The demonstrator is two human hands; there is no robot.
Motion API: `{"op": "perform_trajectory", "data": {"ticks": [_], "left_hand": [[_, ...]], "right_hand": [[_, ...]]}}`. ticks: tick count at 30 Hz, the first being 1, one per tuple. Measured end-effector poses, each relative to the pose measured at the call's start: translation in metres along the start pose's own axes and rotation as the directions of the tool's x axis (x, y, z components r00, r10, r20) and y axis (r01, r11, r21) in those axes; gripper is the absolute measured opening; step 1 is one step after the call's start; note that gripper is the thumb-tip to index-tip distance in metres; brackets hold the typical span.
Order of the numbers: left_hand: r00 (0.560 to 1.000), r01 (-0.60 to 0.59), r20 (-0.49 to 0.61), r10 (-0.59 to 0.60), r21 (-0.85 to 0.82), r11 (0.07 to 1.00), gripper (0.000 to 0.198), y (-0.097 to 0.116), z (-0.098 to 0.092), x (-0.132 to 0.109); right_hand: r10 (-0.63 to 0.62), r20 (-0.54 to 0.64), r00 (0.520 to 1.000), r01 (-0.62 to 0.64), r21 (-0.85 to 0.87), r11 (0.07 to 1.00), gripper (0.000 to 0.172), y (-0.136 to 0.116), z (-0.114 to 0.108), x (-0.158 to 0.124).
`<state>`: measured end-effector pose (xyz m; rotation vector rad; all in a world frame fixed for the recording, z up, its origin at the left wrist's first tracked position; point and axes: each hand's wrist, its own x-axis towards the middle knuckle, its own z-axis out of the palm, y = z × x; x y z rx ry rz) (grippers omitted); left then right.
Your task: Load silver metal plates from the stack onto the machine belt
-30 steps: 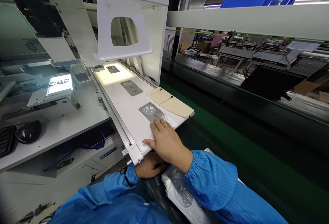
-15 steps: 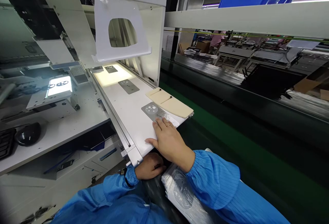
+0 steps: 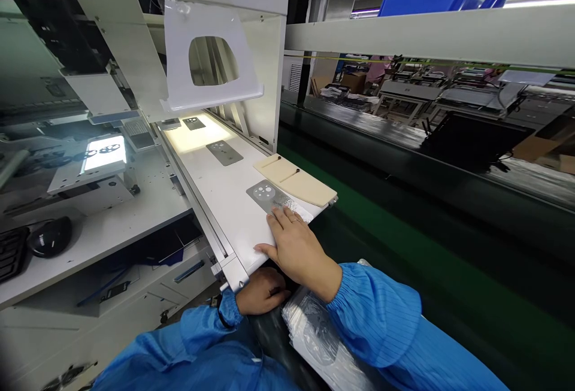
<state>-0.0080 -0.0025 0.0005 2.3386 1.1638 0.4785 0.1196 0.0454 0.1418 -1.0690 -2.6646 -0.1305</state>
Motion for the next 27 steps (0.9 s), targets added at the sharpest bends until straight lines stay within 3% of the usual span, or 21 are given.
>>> {"op": "perform_trajectory", "data": {"ticks": [5,8,13,17,20,23,25,27], "left_hand": [[1.000,0.007,0.006,-0.007,0.005,1.000,0.018,0.001,-0.002,0.000],[1.000,-0.016,-0.009,0.016,-0.015,1.000,0.017,0.002,-0.003,-0.001],[0.999,-0.022,-0.025,0.021,-0.041,0.999,0.016,0.001,-0.002,-0.001],[1.000,-0.016,-0.027,0.014,-0.065,0.998,0.016,0.002,-0.003,0.000],[0.999,-0.012,-0.032,0.010,-0.067,0.998,0.018,0.003,-0.004,0.000],[0.999,-0.018,-0.037,0.016,-0.066,0.998,0.019,0.004,-0.006,0.001],[0.999,-0.018,-0.035,0.016,-0.062,0.998,0.019,0.005,-0.006,0.001],[0.999,-0.018,-0.033,0.016,-0.054,0.998,0.020,0.005,-0.006,0.002]], "right_hand": [[0.007,0.016,1.000,-0.007,-0.040,0.999,0.064,-0.004,-0.008,-0.002],[-0.028,-0.045,0.999,0.024,-0.071,0.997,0.063,-0.003,-0.019,-0.014],[-0.096,-0.205,0.974,0.071,-0.127,0.989,0.054,0.006,-0.050,-0.056],[0.036,-0.252,0.967,-0.065,-0.108,0.992,0.044,0.022,-0.067,-0.106],[0.234,-0.252,0.939,-0.251,-0.035,0.967,0.039,0.042,-0.057,-0.152],[0.436,-0.228,0.871,-0.434,0.061,0.899,0.039,0.060,-0.033,-0.198],[0.496,-0.200,0.845,-0.484,0.107,0.868,0.038,0.067,-0.018,-0.222],[0.486,-0.185,0.854,-0.469,0.129,0.874,0.040,0.068,-0.007,-0.237]]}}
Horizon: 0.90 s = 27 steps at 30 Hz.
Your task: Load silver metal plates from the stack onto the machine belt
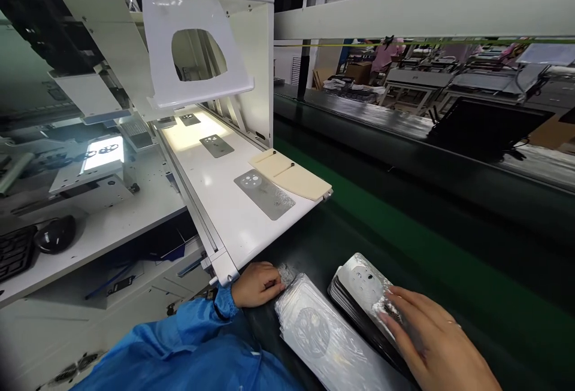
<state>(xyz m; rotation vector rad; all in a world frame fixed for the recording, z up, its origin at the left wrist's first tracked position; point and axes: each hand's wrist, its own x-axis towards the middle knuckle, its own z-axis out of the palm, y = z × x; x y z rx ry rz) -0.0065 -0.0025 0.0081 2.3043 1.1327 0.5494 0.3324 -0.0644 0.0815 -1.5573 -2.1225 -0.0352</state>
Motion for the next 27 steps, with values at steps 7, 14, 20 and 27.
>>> {"op": "perform_trajectory", "data": {"ticks": [7,14,20,27], "left_hand": [[1.000,-0.004,0.000,0.004,0.039,0.999,0.022,-0.002,0.004,0.001],[0.998,-0.049,-0.038,0.050,0.043,0.998,0.023,-0.005,0.006,0.000],[0.998,-0.048,-0.050,0.049,0.032,0.998,0.023,-0.007,0.007,0.000],[0.999,-0.029,-0.039,0.030,0.024,0.999,0.024,-0.007,0.008,0.000]], "right_hand": [[-0.109,-0.022,0.994,0.108,-0.037,0.993,0.053,-0.003,0.008,-0.009],[-0.124,0.027,0.992,0.127,-0.111,0.986,0.055,0.003,0.012,-0.012],[-0.124,0.049,0.991,0.129,-0.111,0.985,0.055,0.009,0.015,-0.014],[-0.146,0.043,0.988,0.151,-0.149,0.977,0.055,0.014,0.019,-0.017]]}}
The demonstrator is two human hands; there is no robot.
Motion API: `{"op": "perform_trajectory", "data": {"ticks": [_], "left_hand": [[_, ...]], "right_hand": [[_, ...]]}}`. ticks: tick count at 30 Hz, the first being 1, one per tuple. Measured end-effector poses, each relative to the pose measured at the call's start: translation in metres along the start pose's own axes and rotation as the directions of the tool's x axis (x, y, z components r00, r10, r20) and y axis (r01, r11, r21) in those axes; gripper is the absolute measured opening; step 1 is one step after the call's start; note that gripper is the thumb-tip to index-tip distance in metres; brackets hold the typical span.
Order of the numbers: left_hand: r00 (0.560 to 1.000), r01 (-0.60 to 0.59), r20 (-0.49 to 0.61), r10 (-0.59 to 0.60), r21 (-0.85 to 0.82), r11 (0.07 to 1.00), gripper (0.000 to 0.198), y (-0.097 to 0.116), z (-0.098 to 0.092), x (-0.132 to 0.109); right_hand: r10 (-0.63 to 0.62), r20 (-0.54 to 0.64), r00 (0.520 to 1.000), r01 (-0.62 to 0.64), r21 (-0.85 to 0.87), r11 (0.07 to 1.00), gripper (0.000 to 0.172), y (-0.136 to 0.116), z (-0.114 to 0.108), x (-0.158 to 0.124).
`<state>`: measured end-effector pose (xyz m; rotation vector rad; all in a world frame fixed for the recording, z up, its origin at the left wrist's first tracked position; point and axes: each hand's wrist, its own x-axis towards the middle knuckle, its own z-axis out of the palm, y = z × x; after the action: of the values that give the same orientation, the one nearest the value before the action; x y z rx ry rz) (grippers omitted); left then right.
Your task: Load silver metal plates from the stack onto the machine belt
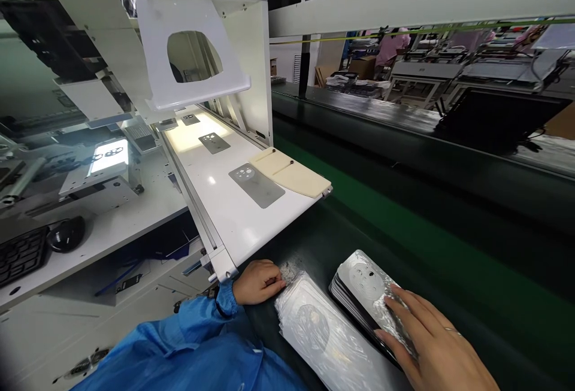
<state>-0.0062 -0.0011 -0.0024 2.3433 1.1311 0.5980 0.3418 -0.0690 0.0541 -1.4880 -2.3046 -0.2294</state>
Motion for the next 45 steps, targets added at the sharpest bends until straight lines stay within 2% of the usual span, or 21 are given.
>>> {"op": "perform_trajectory", "data": {"ticks": [11,20,26,45], "left_hand": [[1.000,0.004,0.001,-0.004,0.000,1.000,0.023,0.002,-0.002,0.000],[1.000,0.011,-0.001,-0.011,-0.008,1.000,0.023,0.001,-0.001,0.000],[1.000,0.006,-0.007,-0.006,0.006,1.000,0.022,0.001,-0.001,-0.001],[1.000,0.008,0.005,-0.008,-0.003,1.000,0.024,0.003,-0.003,0.000]], "right_hand": [[-0.011,0.036,0.999,0.013,-0.051,0.999,0.060,0.010,0.013,-0.010],[-0.042,0.051,0.998,0.047,-0.110,0.993,0.059,0.011,0.012,-0.013],[-0.020,0.066,0.998,0.026,-0.100,0.995,0.061,0.014,0.017,-0.017],[-0.027,0.087,0.996,0.040,-0.146,0.989,0.058,0.006,0.015,-0.016]]}}
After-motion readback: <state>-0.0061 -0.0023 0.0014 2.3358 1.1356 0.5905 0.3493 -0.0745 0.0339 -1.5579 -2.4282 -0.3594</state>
